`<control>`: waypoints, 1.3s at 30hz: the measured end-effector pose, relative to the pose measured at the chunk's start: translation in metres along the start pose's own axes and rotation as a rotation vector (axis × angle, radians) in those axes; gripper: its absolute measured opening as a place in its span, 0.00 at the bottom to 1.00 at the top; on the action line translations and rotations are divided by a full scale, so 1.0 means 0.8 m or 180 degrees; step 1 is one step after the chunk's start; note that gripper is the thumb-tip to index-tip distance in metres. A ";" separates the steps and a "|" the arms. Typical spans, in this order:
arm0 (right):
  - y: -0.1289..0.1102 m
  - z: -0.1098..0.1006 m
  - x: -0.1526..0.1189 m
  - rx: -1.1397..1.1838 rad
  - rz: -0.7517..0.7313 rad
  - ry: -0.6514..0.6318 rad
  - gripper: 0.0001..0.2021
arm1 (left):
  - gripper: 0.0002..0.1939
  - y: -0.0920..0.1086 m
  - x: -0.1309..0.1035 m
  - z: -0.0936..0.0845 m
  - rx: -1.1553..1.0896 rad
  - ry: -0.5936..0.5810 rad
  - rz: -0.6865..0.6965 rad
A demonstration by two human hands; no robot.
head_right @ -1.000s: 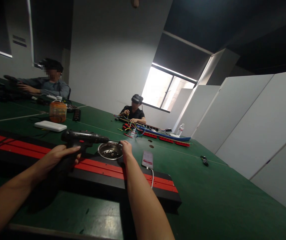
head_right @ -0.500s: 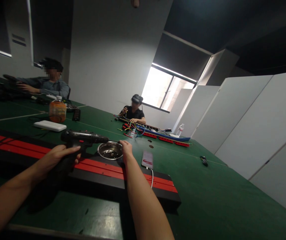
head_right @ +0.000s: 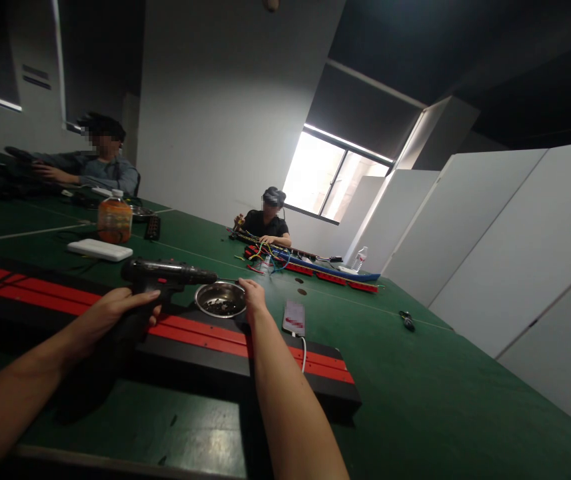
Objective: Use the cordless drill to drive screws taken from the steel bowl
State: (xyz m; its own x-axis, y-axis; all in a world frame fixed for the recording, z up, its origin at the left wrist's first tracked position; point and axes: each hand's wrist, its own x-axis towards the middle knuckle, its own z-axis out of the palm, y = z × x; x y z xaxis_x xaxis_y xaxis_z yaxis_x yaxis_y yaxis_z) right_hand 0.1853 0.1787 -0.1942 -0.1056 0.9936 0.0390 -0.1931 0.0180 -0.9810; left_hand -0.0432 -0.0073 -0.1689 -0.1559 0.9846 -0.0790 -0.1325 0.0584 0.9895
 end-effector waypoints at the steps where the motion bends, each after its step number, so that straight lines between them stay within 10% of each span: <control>1: -0.001 0.000 -0.001 -0.0001 0.0011 -0.0013 0.14 | 0.23 0.000 0.000 0.000 0.0011 0.0010 -0.0004; 39: 0.009 -0.001 0.011 -0.0140 -0.0003 0.0206 0.11 | 0.23 0.003 -0.003 0.000 0.0017 -0.0031 -0.0031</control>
State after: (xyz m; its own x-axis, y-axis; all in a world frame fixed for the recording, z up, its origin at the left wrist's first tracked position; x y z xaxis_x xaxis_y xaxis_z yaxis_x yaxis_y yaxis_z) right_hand 0.1841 0.1879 -0.2010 -0.0418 0.9987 0.0289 -0.1500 0.0223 -0.9884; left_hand -0.0428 -0.0098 -0.1661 -0.1451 0.9856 -0.0874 -0.1287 0.0688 0.9893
